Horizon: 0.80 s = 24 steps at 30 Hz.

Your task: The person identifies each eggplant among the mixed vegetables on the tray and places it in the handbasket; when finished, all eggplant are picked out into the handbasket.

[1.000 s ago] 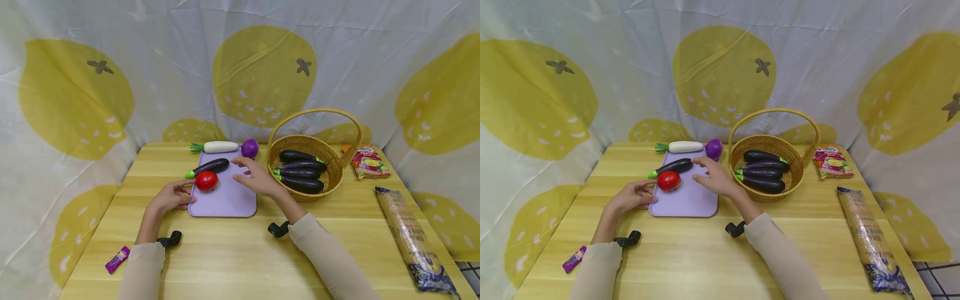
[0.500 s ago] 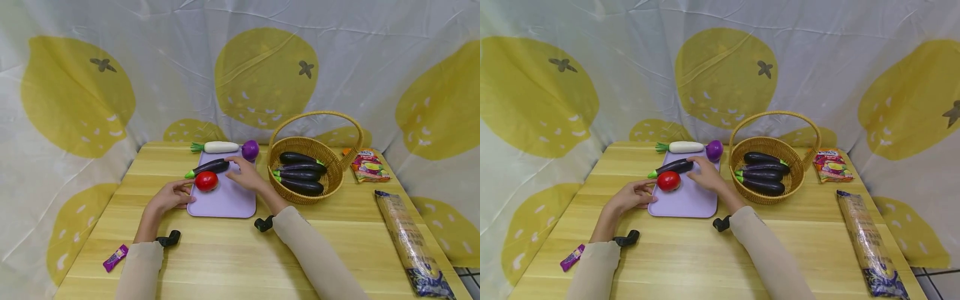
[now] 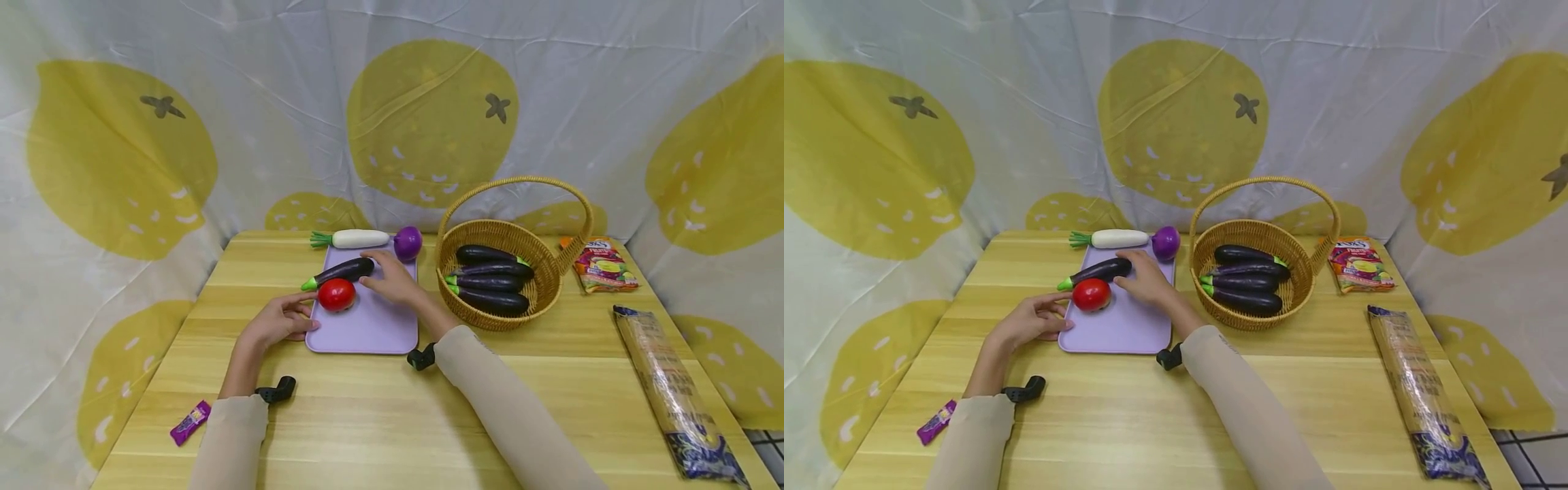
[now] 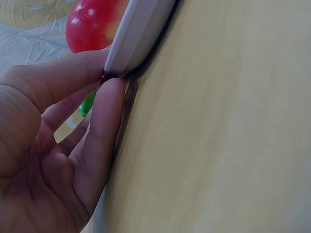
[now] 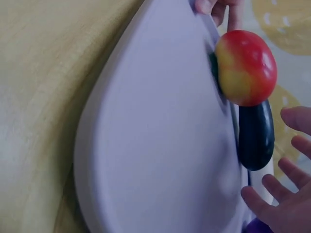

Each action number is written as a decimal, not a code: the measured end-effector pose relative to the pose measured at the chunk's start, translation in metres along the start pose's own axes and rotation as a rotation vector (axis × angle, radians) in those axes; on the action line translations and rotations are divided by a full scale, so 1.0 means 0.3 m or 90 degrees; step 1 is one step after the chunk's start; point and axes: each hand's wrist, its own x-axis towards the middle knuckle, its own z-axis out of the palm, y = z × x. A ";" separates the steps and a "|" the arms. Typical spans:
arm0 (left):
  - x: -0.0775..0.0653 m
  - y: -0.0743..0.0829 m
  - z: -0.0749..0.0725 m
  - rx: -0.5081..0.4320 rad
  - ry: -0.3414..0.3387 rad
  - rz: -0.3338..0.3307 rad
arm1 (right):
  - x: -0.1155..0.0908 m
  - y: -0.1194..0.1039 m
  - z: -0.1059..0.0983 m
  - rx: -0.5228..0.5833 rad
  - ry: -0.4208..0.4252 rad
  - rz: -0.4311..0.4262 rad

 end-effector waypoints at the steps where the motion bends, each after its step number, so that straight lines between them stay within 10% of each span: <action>1: -0.001 -0.001 0.000 0.000 0.001 0.000 | 0.003 -0.001 0.004 -0.001 0.000 0.001; 24: 0.002 -0.008 0.000 0.007 0.006 -0.003 | 0.066 -0.004 0.045 -0.074 -0.021 -0.015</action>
